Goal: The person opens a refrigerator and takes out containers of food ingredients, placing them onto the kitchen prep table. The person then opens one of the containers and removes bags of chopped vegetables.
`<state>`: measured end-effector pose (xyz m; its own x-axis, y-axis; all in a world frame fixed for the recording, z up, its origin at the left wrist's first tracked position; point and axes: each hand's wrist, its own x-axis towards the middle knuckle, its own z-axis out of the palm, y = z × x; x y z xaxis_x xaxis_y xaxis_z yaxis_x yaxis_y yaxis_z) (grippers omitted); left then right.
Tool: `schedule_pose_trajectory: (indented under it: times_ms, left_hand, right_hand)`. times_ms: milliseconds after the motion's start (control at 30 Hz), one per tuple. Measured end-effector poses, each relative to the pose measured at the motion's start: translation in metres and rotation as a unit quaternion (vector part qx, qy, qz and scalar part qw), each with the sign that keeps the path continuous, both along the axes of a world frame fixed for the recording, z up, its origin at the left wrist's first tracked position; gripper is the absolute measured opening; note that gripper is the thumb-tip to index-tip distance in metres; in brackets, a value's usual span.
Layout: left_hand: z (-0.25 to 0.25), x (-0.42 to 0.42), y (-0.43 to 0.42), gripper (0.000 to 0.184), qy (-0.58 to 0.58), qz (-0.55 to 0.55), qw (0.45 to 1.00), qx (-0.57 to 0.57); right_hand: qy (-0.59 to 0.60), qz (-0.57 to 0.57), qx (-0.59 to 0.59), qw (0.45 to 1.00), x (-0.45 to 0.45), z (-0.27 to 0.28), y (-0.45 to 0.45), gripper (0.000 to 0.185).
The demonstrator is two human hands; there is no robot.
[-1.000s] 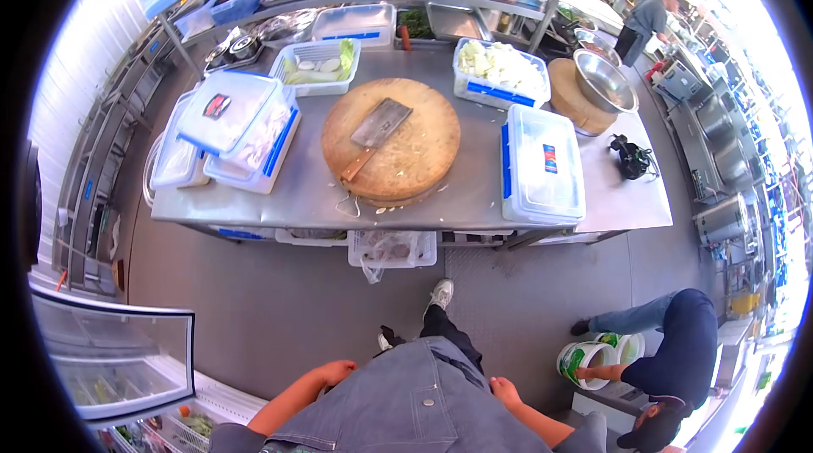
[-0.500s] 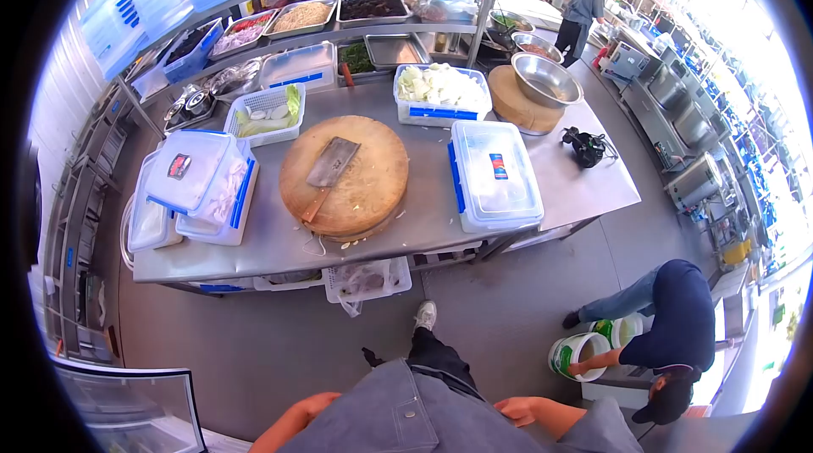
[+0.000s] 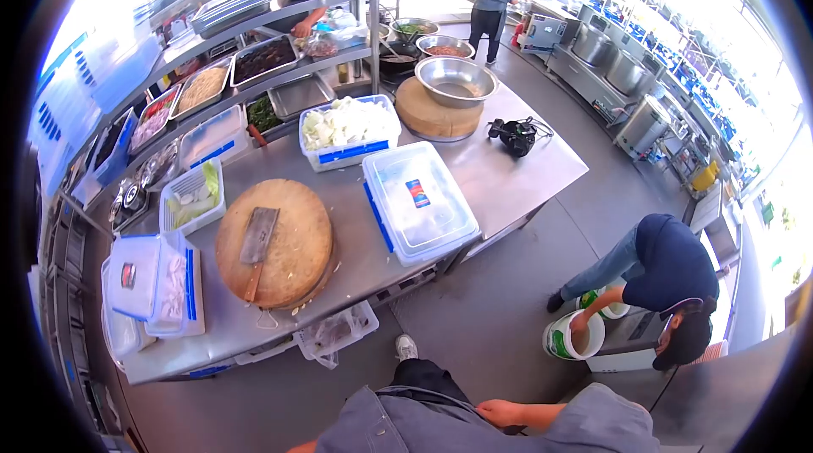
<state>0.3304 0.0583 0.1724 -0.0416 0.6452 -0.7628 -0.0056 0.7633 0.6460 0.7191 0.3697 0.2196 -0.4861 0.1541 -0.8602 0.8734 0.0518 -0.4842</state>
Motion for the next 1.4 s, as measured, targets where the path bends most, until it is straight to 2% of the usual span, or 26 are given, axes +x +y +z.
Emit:
schedule_pose_trajectory:
  times_ms: [200,267,367,400,467,600,667,700,767,900,967,1100,1167,1300,1367,1400]
  left_hand:
    - [-0.010,-0.038,0.076,0.046,0.037,0.042,0.998,0.006]
    - [-0.011,-0.049,0.097,0.047,0.045,0.049,0.998,0.008]
    - [-0.013,-0.061,0.112,0.047,0.053,0.052,0.997,0.010]
    - [-0.013,-0.065,0.115,0.047,0.054,0.053,0.997,0.010]
    - [-0.015,-0.074,0.120,0.048,0.055,0.054,0.997,0.011]
    - [-0.024,-0.096,0.117,0.048,0.054,0.050,0.997,0.017]
    - [-0.030,-0.109,0.113,0.049,0.055,0.044,0.997,0.020]
    - [-0.033,-0.116,0.109,0.049,0.053,0.042,0.997,0.022]
    - [-0.036,-0.128,0.100,0.049,0.051,0.037,0.998,0.024]
    - [-0.044,-0.154,0.084,0.050,0.047,0.024,0.998,0.035]
    - [-0.049,-0.166,0.074,0.050,0.043,0.014,0.998,0.039]
    - [-0.059,-0.187,0.050,0.051,0.038,0.005,0.998,0.046]
    - [-0.063,-0.194,0.038,0.051,0.037,-0.002,0.998,0.048]
    - [-0.076,-0.201,0.015,0.052,0.031,-0.013,0.998,0.050]
    - [-0.089,-0.202,0.000,0.052,0.029,-0.020,0.998,0.052]
    - [-0.096,-0.203,-0.009,0.053,0.026,-0.022,0.998,0.054]
  right_hand:
    - [0.074,-0.001,0.035,0.997,-0.014,-0.021,0.054,0.044]
    - [-0.013,-0.041,-0.061,0.997,-0.030,-0.011,0.074,0.044]
    - [0.005,-0.057,-0.111,0.992,-0.050,0.008,0.086,0.038]
    - [0.007,-0.060,-0.115,0.992,-0.048,-0.008,0.088,0.038]
    - [0.002,-0.066,-0.310,0.949,-0.041,-0.046,0.094,0.035]
    - [0.008,-0.017,-0.269,0.963,-0.062,-0.054,0.093,0.039]
    - [0.024,-0.064,-0.262,0.963,-0.069,-0.055,0.077,0.041]
    - [0.025,-0.067,-0.262,0.962,-0.075,-0.045,0.073,0.041]
    - [0.028,-0.158,-0.269,0.950,-0.088,-0.014,0.060,0.040]
    - [0.048,-0.163,-0.234,0.957,-0.104,-0.027,0.026,0.039]
    - [0.014,-0.216,-0.168,0.962,-0.110,-0.026,0.007,0.038]
    - [-0.005,-0.228,-0.129,0.965,-0.129,-0.006,-0.017,0.039]
    - [-0.018,-0.200,-0.071,0.977,-0.141,0.011,-0.025,0.039]
    - [-0.004,-0.136,-0.103,0.985,-0.133,-0.023,-0.041,0.041]
    - [0.002,-0.209,-0.136,0.968,-0.129,-0.049,-0.054,0.033]
    - [0.002,-0.207,-0.135,0.969,-0.134,-0.040,-0.053,0.033]
